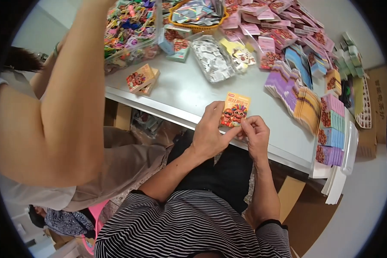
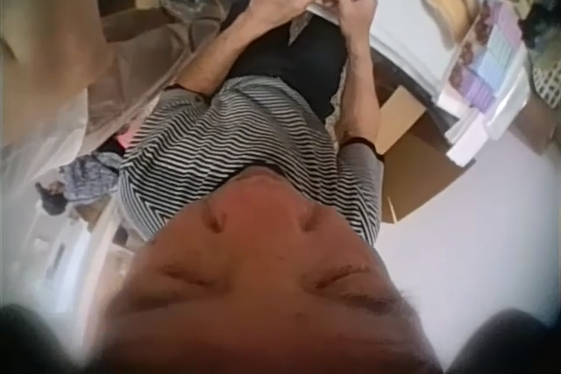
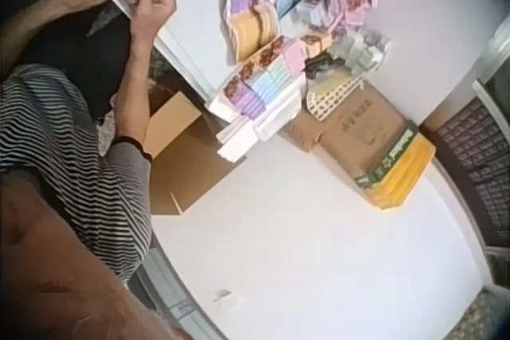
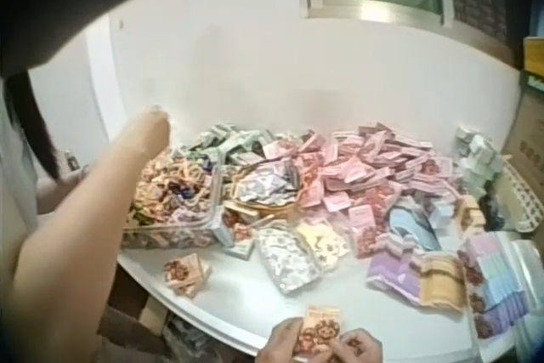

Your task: Packaging small items and cards into colorful envelopes at a work table.

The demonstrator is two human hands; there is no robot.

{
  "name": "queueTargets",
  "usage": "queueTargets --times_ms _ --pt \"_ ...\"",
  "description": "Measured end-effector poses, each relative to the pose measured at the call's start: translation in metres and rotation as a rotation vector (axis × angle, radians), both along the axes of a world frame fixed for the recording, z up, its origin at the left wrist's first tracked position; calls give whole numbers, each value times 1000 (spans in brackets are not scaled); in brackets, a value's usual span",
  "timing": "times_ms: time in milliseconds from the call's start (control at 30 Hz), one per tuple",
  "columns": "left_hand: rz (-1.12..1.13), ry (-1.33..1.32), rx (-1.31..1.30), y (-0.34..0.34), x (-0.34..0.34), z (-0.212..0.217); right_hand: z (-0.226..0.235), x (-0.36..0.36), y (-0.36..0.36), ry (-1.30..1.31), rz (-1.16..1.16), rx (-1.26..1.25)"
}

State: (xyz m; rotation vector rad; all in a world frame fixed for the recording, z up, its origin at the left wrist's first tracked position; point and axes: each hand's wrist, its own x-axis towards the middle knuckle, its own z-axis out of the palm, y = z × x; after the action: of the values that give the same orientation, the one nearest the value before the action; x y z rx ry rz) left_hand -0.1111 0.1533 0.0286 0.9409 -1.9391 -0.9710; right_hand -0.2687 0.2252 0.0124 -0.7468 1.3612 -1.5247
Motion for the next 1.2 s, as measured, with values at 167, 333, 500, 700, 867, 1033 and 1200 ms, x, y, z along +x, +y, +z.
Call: queueTargets --times_ms 167,333,500,700,867,1033,1200 --pt "42 -75 -62 -10 22 7 -1 23 -18 19 146 -73" --pt "296 -32 -165 -56 71 14 8 36 -32 273 225 -144" --pt "358 -111 -481 -144 172 2 -10 19 -25 235 143 -72" --pt "297 -85 -159 -167 178 -21 -10 16 -23 206 137 -74" --pt "439 -223 -317 -159 146 -25 -17 15 -24 217 137 -115" --pt "567 -168 -467 -158 139 -38 -15 14 -22 262 136 -111" --pt "604 -309 -493 -157 145 -44 8 -3 -7 451 25 -75"
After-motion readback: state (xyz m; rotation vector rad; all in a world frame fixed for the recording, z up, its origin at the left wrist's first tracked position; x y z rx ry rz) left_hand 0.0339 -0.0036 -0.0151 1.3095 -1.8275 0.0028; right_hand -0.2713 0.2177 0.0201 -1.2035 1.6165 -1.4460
